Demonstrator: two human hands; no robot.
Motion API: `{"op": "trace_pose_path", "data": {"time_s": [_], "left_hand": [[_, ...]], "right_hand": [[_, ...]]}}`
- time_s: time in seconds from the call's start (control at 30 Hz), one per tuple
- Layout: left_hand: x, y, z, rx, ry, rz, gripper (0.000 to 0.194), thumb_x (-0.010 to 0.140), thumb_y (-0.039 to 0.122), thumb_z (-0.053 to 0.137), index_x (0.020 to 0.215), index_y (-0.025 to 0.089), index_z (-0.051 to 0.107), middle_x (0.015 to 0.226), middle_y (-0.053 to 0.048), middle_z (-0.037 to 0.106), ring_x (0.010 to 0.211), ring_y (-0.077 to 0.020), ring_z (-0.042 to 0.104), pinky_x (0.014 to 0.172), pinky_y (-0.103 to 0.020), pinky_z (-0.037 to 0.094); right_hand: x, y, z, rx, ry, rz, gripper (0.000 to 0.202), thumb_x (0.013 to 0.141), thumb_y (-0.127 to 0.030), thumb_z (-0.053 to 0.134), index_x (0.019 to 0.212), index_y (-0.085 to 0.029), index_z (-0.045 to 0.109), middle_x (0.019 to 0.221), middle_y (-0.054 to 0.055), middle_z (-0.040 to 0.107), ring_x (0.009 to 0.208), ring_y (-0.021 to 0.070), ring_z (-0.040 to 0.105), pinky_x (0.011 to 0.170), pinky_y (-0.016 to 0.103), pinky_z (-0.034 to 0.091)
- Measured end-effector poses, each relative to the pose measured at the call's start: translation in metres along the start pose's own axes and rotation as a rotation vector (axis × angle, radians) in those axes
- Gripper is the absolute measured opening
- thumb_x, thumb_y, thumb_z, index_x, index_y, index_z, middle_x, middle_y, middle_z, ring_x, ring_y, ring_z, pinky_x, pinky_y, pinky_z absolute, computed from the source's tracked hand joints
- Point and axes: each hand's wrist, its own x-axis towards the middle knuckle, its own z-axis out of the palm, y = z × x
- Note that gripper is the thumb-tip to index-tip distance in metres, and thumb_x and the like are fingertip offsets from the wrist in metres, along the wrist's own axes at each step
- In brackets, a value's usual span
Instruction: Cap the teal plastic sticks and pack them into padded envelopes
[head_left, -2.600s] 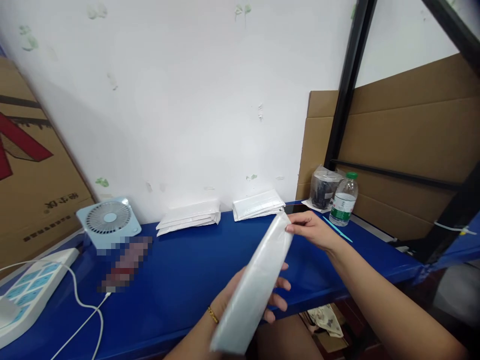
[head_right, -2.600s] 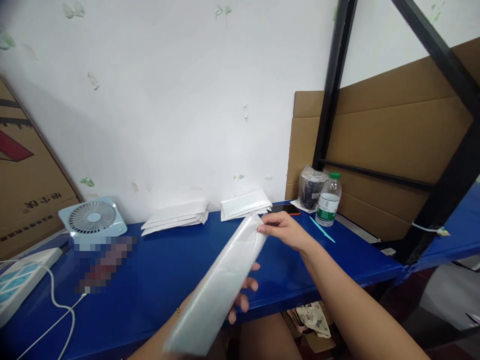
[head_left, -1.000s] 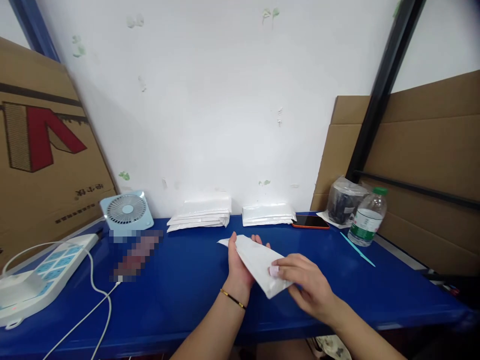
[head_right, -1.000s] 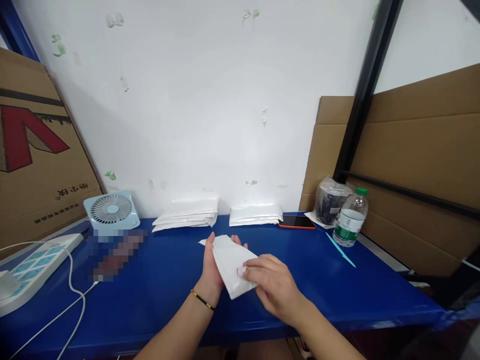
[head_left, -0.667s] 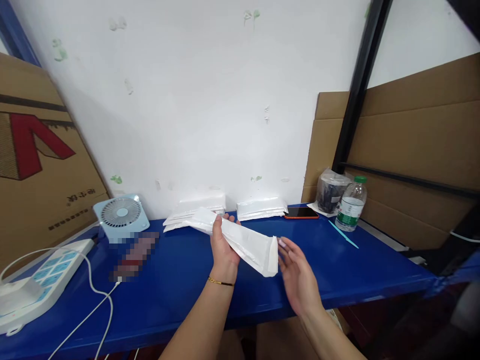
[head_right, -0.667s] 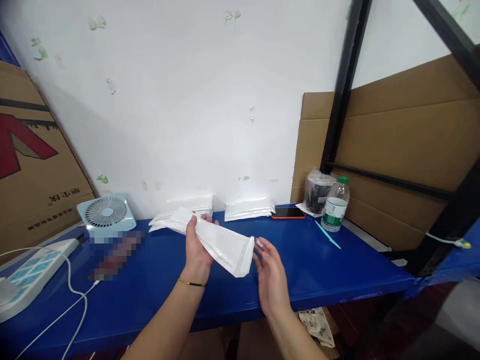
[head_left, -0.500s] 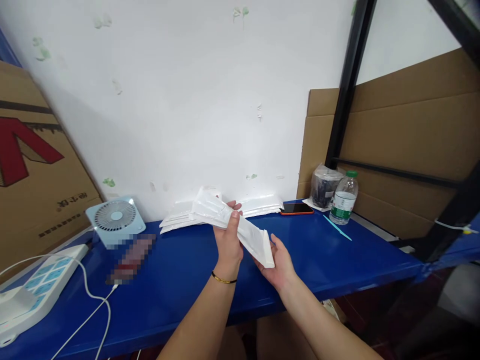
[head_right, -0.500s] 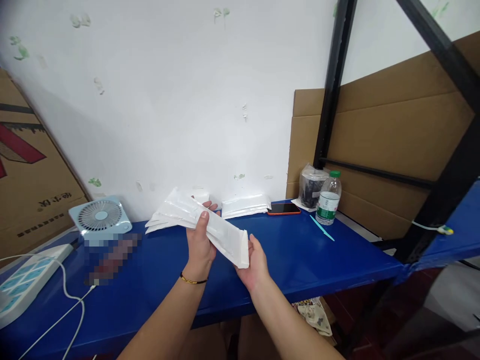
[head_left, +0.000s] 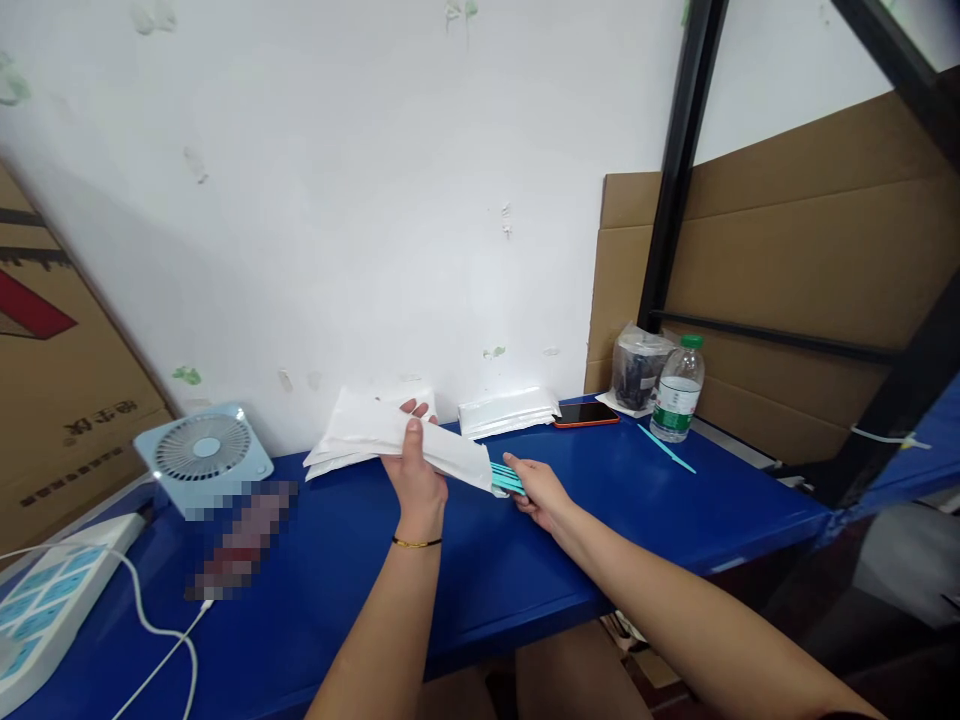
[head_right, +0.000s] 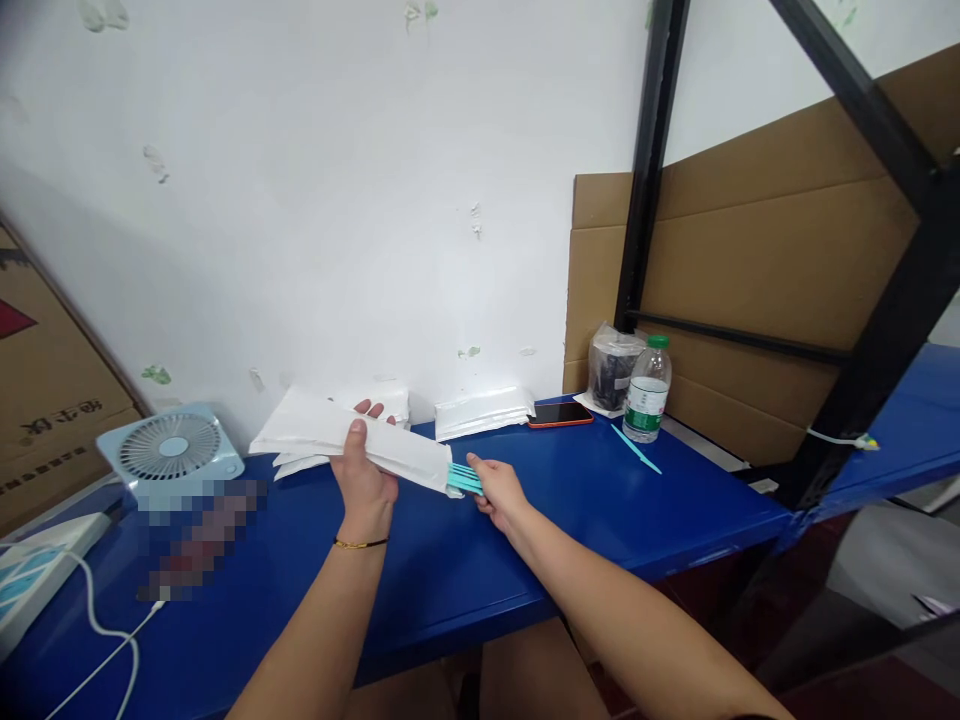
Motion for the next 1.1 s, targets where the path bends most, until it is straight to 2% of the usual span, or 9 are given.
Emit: {"op": "trace_pose_path", "data": {"time_s": [0.13, 0.3, 0.43, 0.53, 0.63, 0.77, 0.9, 0.97, 1.1], "left_hand": [[0.020, -0.004, -0.030, -0.020, 0.147, -0.035, 0.031, 0.077, 0.034, 0.059, 0.104, 0.020, 0.057, 0.116, -0.007, 0.055, 0.112, -0.0208, 0.051, 0.088, -0.033, 0.049], [0.037, -0.002, -0.057, 0.051, 0.169, 0.006, 0.029, 0.078, 0.037, 0.055, 0.102, 0.021, 0.057, 0.118, -0.006, 0.054, 0.112, -0.0204, 0.051, 0.088, -0.033, 0.050], [0.038, 0.000, -0.059, 0.087, 0.087, 0.053, 0.029, 0.078, 0.036, 0.055, 0.104, 0.022, 0.056, 0.120, -0.006, 0.053, 0.112, -0.0207, 0.052, 0.089, -0.035, 0.049], [0.036, 0.003, -0.054, 0.117, 0.003, 0.089, 0.033, 0.076, 0.033, 0.057, 0.108, 0.022, 0.055, 0.117, -0.006, 0.055, 0.109, -0.0210, 0.054, 0.091, -0.035, 0.047], [0.040, 0.007, -0.053, 0.048, -0.028, 0.041, 0.037, 0.075, 0.036, 0.055, 0.109, 0.022, 0.055, 0.113, -0.007, 0.058, 0.110, -0.0223, 0.053, 0.091, -0.036, 0.046], [0.051, 0.014, -0.063, -0.221, 0.030, -0.137, 0.034, 0.077, 0.045, 0.048, 0.101, 0.022, 0.056, 0.107, -0.005, 0.060, 0.109, -0.0219, 0.052, 0.092, -0.039, 0.045], [0.055, 0.017, -0.074, -0.430, 0.044, -0.372, 0.036, 0.073, 0.047, 0.046, 0.093, 0.018, 0.056, 0.088, -0.005, 0.063, 0.092, -0.0222, 0.059, 0.089, -0.043, 0.045], [0.052, 0.016, -0.076, -0.493, 0.047, -0.471, 0.040, 0.071, 0.049, 0.045, 0.092, 0.016, 0.055, 0.084, -0.006, 0.063, 0.085, -0.0233, 0.060, 0.084, -0.043, 0.046], [0.048, 0.009, -0.077, -0.552, 0.061, -0.447, 0.037, 0.072, 0.045, 0.047, 0.095, 0.017, 0.055, 0.087, -0.005, 0.062, 0.084, -0.0208, 0.060, 0.085, -0.041, 0.046]], "right_hand": [[0.027, -0.004, -0.026, -0.204, 0.127, -0.092, 0.041, 0.071, -0.058, 0.052, 0.056, -0.021, 0.042, 0.036, -0.007, 0.037, 0.030, 0.0085, 0.033, 0.033, 0.020, 0.020], [0.043, -0.004, -0.046, -0.493, 0.222, -0.271, 0.043, 0.070, -0.053, 0.056, 0.045, -0.020, 0.043, 0.041, -0.003, 0.038, 0.047, 0.0132, 0.042, 0.047, 0.024, 0.027], [0.041, 0.003, -0.038, -0.666, 0.216, -0.360, 0.042, 0.076, -0.053, 0.050, 0.050, -0.020, 0.050, 0.056, 0.002, 0.049, 0.066, 0.0184, 0.048, 0.060, 0.026, 0.031], [0.038, 0.006, -0.032, -0.931, 0.205, -0.454, 0.039, 0.083, -0.051, 0.044, 0.063, -0.020, 0.058, 0.075, 0.006, 0.056, 0.080, 0.0208, 0.048, 0.070, 0.029, 0.032], [0.037, 0.006, -0.031, -1.106, 0.210, -0.508, 0.039, 0.087, -0.049, 0.037, 0.078, -0.022, 0.063, 0.087, 0.007, 0.057, 0.085, 0.0214, 0.047, 0.072, 0.031, 0.033], [0.036, 0.006, -0.033, -1.100, 0.190, -0.520, 0.040, 0.087, -0.050, 0.036, 0.084, -0.025, 0.066, 0.092, 0.006, 0.056, 0.085, 0.0210, 0.046, 0.073, 0.032, 0.034], [0.038, 0.006, -0.036, -1.045, 0.141, -0.512, 0.041, 0.086, -0.051, 0.038, 0.081, -0.025, 0.069, 0.093, 0.005, 0.058, 0.084, 0.0215, 0.048, 0.074, 0.034, 0.035], [0.036, 0.000, -0.037, -0.980, 0.166, -0.550, 0.036, 0.085, -0.048, 0.042, 0.082, -0.025, 0.069, 0.092, 0.005, 0.058, 0.089, 0.0233, 0.048, 0.077, 0.036, 0.036], [0.011, -0.033, -0.026, -0.652, 0.217, -0.787, 0.025, 0.083, -0.041, 0.050, 0.087, -0.023, 0.066, 0.096, 0.006, 0.055, 0.100, 0.0230, 0.048, 0.087, 0.035, 0.037]]}}
